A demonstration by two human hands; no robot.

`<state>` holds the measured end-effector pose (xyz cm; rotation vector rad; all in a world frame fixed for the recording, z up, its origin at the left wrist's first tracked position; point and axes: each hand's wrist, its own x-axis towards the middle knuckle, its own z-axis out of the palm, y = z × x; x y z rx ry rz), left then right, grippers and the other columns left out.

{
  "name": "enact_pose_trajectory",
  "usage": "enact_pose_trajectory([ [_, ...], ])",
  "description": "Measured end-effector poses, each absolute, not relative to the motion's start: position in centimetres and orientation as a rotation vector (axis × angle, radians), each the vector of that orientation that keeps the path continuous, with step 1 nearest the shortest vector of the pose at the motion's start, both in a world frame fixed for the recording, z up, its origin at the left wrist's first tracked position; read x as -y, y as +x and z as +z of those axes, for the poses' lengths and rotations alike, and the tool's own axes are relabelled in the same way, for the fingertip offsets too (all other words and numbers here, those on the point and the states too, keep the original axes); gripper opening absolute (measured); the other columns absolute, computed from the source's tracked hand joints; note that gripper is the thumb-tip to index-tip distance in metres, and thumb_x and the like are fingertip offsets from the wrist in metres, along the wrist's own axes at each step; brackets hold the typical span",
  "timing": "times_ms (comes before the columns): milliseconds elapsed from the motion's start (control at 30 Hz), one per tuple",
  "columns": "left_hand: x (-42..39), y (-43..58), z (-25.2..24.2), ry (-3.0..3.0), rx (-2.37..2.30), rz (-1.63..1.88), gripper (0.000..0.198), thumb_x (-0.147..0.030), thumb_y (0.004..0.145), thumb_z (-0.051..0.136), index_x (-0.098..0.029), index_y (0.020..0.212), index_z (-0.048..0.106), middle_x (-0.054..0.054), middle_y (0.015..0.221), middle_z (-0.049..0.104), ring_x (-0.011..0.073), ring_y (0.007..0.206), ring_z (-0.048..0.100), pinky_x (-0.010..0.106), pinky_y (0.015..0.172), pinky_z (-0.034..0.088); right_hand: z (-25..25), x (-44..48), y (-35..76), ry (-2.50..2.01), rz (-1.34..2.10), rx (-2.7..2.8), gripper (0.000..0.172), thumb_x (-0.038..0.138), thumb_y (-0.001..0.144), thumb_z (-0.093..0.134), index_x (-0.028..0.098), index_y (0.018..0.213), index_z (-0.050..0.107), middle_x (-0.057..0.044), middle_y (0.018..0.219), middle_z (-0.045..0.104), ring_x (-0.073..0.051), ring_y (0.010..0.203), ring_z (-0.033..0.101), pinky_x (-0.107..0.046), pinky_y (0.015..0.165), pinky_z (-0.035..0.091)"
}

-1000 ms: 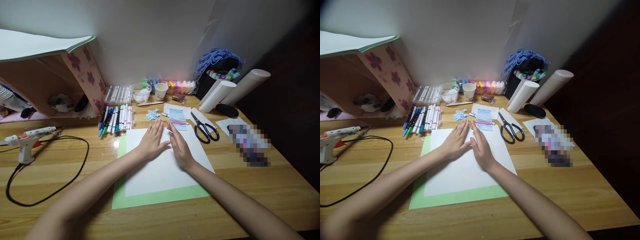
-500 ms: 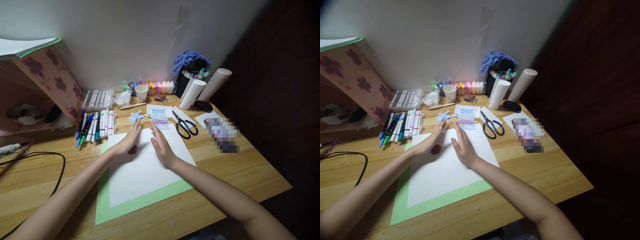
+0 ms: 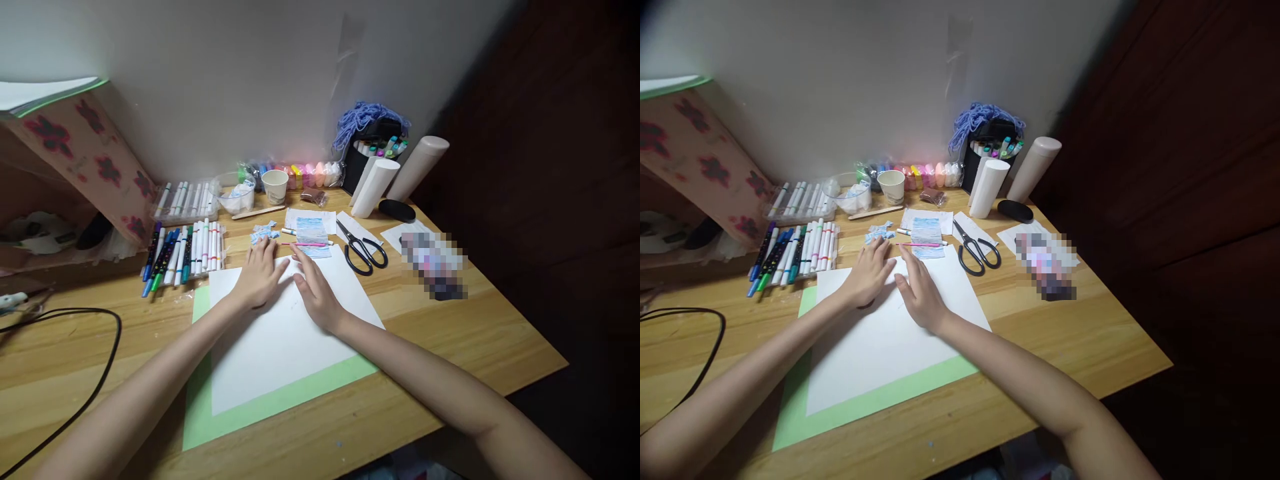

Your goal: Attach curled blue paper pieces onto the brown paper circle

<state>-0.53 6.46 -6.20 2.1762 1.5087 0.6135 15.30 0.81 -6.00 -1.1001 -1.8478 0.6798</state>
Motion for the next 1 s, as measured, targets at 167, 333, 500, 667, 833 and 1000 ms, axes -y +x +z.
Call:
enact_pose_trajectory([
  [167, -5.7, -4.3, -3.1, 1.951, -1.422, 0.838, 0.061, -0.046, 0.096, 0.008, -0.014, 0.126, 0.050, 0.012, 0.132, 0.053, 0.0200, 0.125, 0.047, 0.039, 0.105, 0.037, -5.8, -0.5, 15.2, -1.021, 0.536, 2.143, 0.030, 0.019, 0.091, 0.042, 0.022, 0.115, 0.060, -0.007, 0.124, 0.057, -0.022, 0.119, 0.045, -0.044, 0.103, 0.039],
  [333, 0.6, -8.8, -2.9, 2.580, -1.168, 0.505, 0.040, -0.030, 0.095, 0.031, -0.017, 0.125, 0.054, 0.009, 0.129, 0.057, 0.0213, 0.121, 0.050, 0.044, 0.106, 0.035, -5.8, 0.0, 14.7, -0.824, 0.367, 2.494, 0.039, 0.023, 0.090, 0.046, 0.020, 0.128, 0.052, -0.005, 0.129, 0.057, -0.025, 0.124, 0.042, -0.049, 0.107, 0.033],
  [500, 3.2, -9.6, -4.6, 2.798, -1.063, 0.194, 0.050, -0.033, 0.094, 0.035, -0.013, 0.140, 0.034, 0.011, 0.143, 0.041, 0.0237, 0.132, 0.038, 0.044, 0.111, 0.030, -6.1, 0.2, 14.2, -0.838, 0.275, 2.608, 0.043, 0.025, 0.093, 0.041, 0.021, 0.135, 0.044, -0.003, 0.135, 0.053, -0.025, 0.129, 0.040, -0.052, 0.111, 0.026],
  [667, 3.1, -9.2, -3.9, 2.780, -1.105, 0.097, 0.061, -0.047, 0.092, 0.035, -0.010, 0.142, 0.030, 0.013, 0.144, 0.037, 0.0252, 0.135, 0.032, 0.044, 0.113, 0.024, -6.0, 0.2, 14.3, -0.900, 0.285, 2.621, 0.047, 0.020, 0.092, 0.039, 0.025, 0.139, 0.039, 0.000, 0.137, 0.051, -0.025, 0.126, 0.043, -0.056, 0.110, 0.025],
  [833, 2.5, -10.0, -2.9, 2.751, -1.031, 0.084, 0.060, -0.047, 0.093, 0.034, -0.015, 0.143, 0.028, 0.011, 0.145, 0.037, 0.0210, 0.135, 0.033, 0.043, 0.115, 0.018, -5.5, 0.5, 14.8, -0.801, 0.285, 2.633, 0.048, 0.020, 0.092, 0.041, 0.023, 0.140, 0.037, -0.002, 0.139, 0.048, -0.023, 0.131, 0.039, -0.054, 0.110, 0.026],
  [1000, 2.5, -10.2, -3.4, 2.746, -1.071, 0.153, 0.053, -0.037, 0.095, 0.030, -0.016, 0.144, 0.024, 0.010, 0.149, 0.030, 0.0192, 0.138, 0.028, 0.042, 0.114, 0.020, -5.7, 0.8, 14.5, -0.737, 0.249, 2.638, 0.044, 0.022, 0.091, 0.044, 0.025, 0.135, 0.044, -0.001, 0.133, 0.054, -0.023, 0.130, 0.042, -0.055, 0.111, 0.024],
])
